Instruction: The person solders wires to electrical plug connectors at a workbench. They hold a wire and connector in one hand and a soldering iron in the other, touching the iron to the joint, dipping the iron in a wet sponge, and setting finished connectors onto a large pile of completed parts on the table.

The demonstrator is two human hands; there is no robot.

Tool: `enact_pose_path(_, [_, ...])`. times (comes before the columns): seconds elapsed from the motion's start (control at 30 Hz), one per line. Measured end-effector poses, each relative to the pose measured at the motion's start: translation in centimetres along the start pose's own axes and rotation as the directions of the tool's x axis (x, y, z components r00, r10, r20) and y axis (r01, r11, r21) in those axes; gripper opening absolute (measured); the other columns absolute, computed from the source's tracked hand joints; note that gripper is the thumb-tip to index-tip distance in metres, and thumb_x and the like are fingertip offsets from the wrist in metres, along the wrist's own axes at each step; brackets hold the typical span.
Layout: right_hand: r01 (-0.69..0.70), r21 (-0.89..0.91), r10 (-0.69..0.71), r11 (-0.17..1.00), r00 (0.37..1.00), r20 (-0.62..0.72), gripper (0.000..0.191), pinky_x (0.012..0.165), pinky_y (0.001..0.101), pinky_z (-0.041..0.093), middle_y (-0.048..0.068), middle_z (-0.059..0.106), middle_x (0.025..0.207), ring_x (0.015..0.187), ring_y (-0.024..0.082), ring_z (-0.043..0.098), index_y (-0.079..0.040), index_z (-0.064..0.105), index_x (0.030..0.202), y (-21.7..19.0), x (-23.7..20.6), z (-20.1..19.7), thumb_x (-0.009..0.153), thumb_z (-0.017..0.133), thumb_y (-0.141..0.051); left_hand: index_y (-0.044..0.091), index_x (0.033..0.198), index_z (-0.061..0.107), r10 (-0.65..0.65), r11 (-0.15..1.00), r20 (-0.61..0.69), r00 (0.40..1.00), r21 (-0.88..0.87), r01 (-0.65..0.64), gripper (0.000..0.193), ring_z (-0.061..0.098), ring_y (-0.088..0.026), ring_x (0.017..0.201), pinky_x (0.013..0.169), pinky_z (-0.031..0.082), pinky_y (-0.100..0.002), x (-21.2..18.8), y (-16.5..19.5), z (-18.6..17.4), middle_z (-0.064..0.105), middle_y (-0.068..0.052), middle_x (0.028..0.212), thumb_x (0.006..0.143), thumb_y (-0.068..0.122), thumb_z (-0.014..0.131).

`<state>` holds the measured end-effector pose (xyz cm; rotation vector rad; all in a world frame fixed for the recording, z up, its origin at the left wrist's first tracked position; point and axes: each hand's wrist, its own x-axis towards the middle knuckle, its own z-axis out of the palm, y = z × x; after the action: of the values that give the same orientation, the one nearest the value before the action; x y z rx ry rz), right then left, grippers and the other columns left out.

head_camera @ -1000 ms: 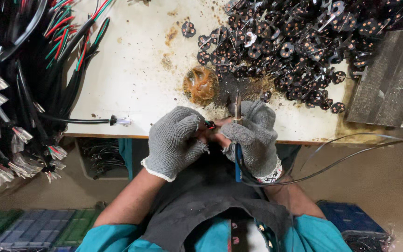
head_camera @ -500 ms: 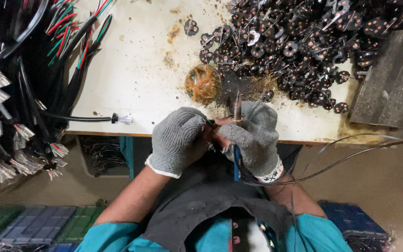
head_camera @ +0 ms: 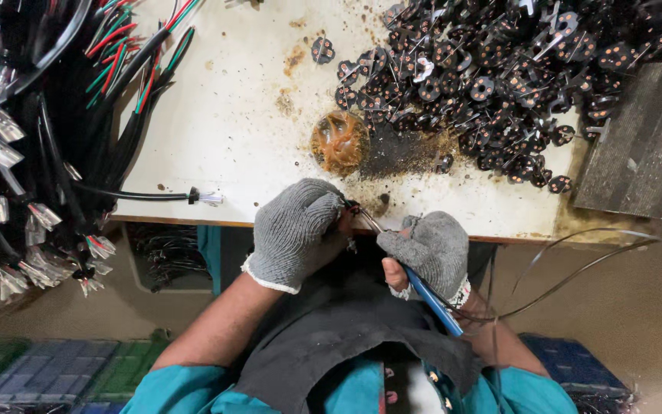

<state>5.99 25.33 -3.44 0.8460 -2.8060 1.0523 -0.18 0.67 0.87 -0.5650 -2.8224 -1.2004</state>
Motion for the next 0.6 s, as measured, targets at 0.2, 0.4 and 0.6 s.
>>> enact_pose_path(0.2, [-0.017,-0.025,0.016,1.0,0.999,-0.038,0.033,0.063,0.0455,0.047,0.002,0.064,0.077,0.07,0.029,0.064,-0.02,0.076,0.105,0.0,-0.4,0.3,0.075,0.08,-0.031,0.012,0.092,0.065,0.002,1.0,-0.003,1.0,-0.015,-0.002,0.018,0.068,-0.029,0.083,0.068,0.054,-0.04,0.2,0.2,-0.3,0.068,-0.007,0.097,0.082,0.014,0.079])
enact_pose_path(0.4, [0.099,-0.018,-0.091,0.995,0.962,0.256,0.036,0.046,0.0392,0.042,-0.006,0.059,0.063,0.054,0.019,0.059,-0.027,0.077,0.107,0.8,0.1,1.1,0.072,0.083,-0.028,0.012,0.092,0.066,0.003,1.0,0.01,1.0,-0.027,-0.003,0.018,0.068,-0.029,0.083,0.068,0.054,-0.04,0.1,-0.1,-0.2,0.068,-0.007,0.097,0.081,0.015,0.079])
enact_pose_path(0.6, [0.083,-0.133,-0.053,0.988,0.976,0.213,0.03,0.041,0.0445,0.041,-0.001,0.057,0.056,0.049,0.025,0.059,-0.027,0.075,0.085,0.4,0.3,1.0,0.057,0.083,-0.035,0.012,0.092,0.066,0.009,1.0,-0.018,1.0,-0.016,-0.009,0.018,0.068,-0.029,0.083,0.068,0.054,-0.04,-0.1,-0.1,0.1,0.068,-0.007,0.098,0.081,0.015,0.08])
